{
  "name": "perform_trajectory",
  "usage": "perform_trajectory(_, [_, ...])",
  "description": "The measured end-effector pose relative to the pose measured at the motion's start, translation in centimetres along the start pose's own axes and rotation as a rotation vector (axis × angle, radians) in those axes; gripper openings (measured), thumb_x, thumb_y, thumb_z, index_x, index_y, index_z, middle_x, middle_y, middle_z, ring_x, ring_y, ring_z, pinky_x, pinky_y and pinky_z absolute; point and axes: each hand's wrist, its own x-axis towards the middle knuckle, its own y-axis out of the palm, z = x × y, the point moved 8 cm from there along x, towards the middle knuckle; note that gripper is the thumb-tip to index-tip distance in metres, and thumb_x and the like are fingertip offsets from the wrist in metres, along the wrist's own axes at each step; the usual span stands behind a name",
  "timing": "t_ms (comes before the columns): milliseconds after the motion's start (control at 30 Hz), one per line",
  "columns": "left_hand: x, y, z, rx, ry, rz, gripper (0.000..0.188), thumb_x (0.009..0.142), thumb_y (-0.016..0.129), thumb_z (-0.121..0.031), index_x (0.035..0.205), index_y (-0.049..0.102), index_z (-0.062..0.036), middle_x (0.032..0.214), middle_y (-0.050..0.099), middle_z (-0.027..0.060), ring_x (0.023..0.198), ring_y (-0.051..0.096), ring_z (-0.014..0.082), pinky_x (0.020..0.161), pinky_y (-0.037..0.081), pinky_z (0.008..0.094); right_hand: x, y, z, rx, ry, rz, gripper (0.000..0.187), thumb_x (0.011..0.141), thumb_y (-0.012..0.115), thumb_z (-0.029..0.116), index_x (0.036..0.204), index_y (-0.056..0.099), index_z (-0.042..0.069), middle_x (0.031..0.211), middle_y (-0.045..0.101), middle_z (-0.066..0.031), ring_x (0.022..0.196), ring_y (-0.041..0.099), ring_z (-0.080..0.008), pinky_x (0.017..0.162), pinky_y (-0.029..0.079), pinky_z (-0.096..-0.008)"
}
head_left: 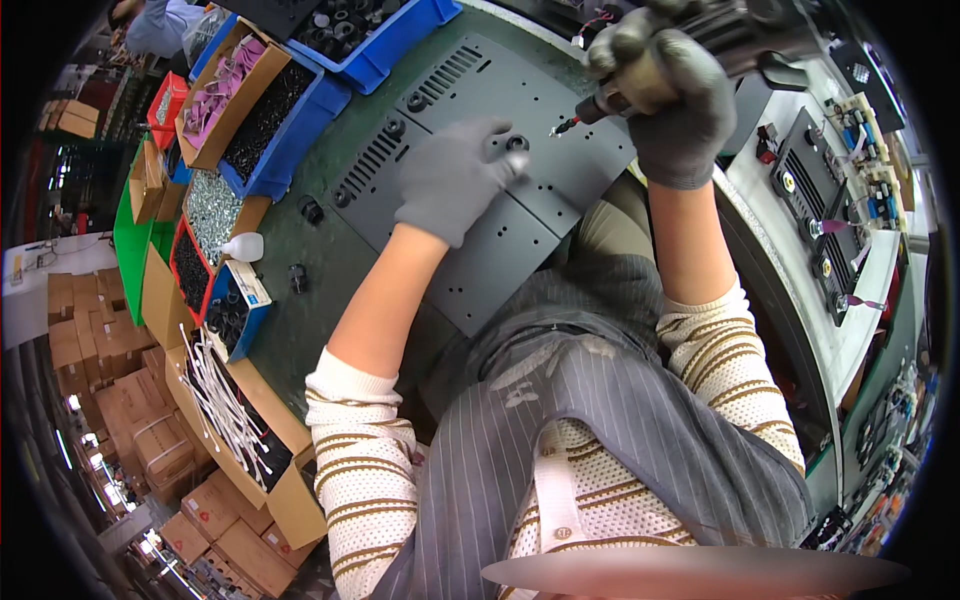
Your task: Assembling a metal housing for electronic components by attaching panels and securing components using a pneumatic screwdriver.
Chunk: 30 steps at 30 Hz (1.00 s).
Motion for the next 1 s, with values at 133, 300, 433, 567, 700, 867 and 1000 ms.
perform_trajectory(133, [3.3, 2.2, 1.6, 0.052, -0.102, 0.162, 0.037, 0.078, 0.068, -0.041, 0.104, 0.068, -0.0140, 0.093, 0.068, 0.0112, 0.088, 0.064, 0.0280, 0.075, 0.050, 0.0381, 1.1, -0.5, -2.4, -0.121, 0.080, 0.043, 0.038, 0.076, 0.061, 0.012, 0.111, 0.048, 0.003, 0.080, 0.059, -0.0102, 0.070, 0.060, -0.0217, 0.063, 0.052, -0.0352])
perform_trajectory(300, [9.1, -0.1, 6.5, -0.118, -0.258, -0.071, 0.034, 0.083, 0.066, -0.030, 0.111, 0.066, -0.0119, 0.096, 0.069, 0.0121, 0.086, 0.066, 0.0244, 0.075, 0.050, 0.0328, 4.4, -1.0, -5.2, -0.270, 0.043, 0.080, 0.036, 0.076, 0.060, 0.006, 0.110, 0.047, 0.001, 0.076, 0.057, -0.0093, 0.064, 0.058, -0.0181, 0.060, 0.050, -0.0324])
perform_trajectory(433, [12.5, 0.7, 8.2, -0.128, -0.226, -0.106, 0.038, 0.084, 0.066, -0.030, 0.115, 0.063, -0.0096, 0.102, 0.068, 0.0141, 0.091, 0.066, 0.0265, 0.080, 0.049, 0.0334, 8.3, -0.7, -9.1, -0.289, 0.082, 0.112, 0.032, 0.078, 0.061, 0.004, 0.107, 0.047, 0.002, 0.068, 0.056, -0.0061, 0.050, 0.052, -0.0124, 0.050, 0.046, -0.0264])
perform_trajectory(567, [13.1, 3.0, 8.2, -0.136, -0.215, 0.000, 0.033, 0.084, 0.062, -0.035, 0.113, 0.065, -0.0184, 0.105, 0.067, 0.0092, 0.098, 0.063, 0.0292, 0.083, 0.049, 0.0390, 11.1, -1.1, -13.1, -0.410, 0.140, 0.097, 0.033, 0.079, 0.063, 0.005, 0.108, 0.047, 0.004, 0.067, 0.056, -0.0042, 0.048, 0.050, -0.0101, 0.041, 0.039, -0.0237])
perform_trajectory(700, [12.9, 3.0, 8.3, -0.073, -0.253, -0.037, 0.035, 0.085, 0.062, -0.038, 0.112, 0.064, -0.0161, 0.102, 0.067, 0.0114, 0.094, 0.063, 0.0298, 0.079, 0.049, 0.0399, 12.5, -0.2, -15.7, -0.477, 0.008, 0.174, 0.038, 0.082, 0.065, 0.018, 0.112, 0.051, 0.001, 0.082, 0.058, -0.0058, 0.065, 0.060, -0.0142, 0.054, 0.047, -0.0271])
perform_trajectory(867, [13.0, 3.0, 8.3, -0.106, -0.227, -0.034, 0.034, 0.085, 0.061, -0.038, 0.111, 0.064, -0.0164, 0.102, 0.067, 0.0096, 0.095, 0.063, 0.0298, 0.080, 0.049, 0.0406, 12.7, -1.1, -18.2, -0.508, 0.056, 0.141, 0.030, 0.079, 0.069, 0.013, 0.103, 0.056, 0.000, 0.076, 0.062, -0.0068, 0.063, 0.063, -0.0141, 0.053, 0.050, -0.0257])
perform_trajectory(1000, [12.8, 3.1, 8.5, -0.092, -0.265, -0.019, 0.031, 0.085, 0.060, -0.037, 0.109, 0.064, -0.0172, 0.105, 0.066, 0.0089, 0.098, 0.061, 0.0307, 0.081, 0.049, 0.0413, 12.6, -0.7, -18.8, -0.635, 0.095, 0.230, 0.028, 0.078, 0.070, 0.014, 0.098, 0.057, 0.001, 0.074, 0.062, -0.0065, 0.062, 0.062, -0.0133, 0.054, 0.050, -0.0254])
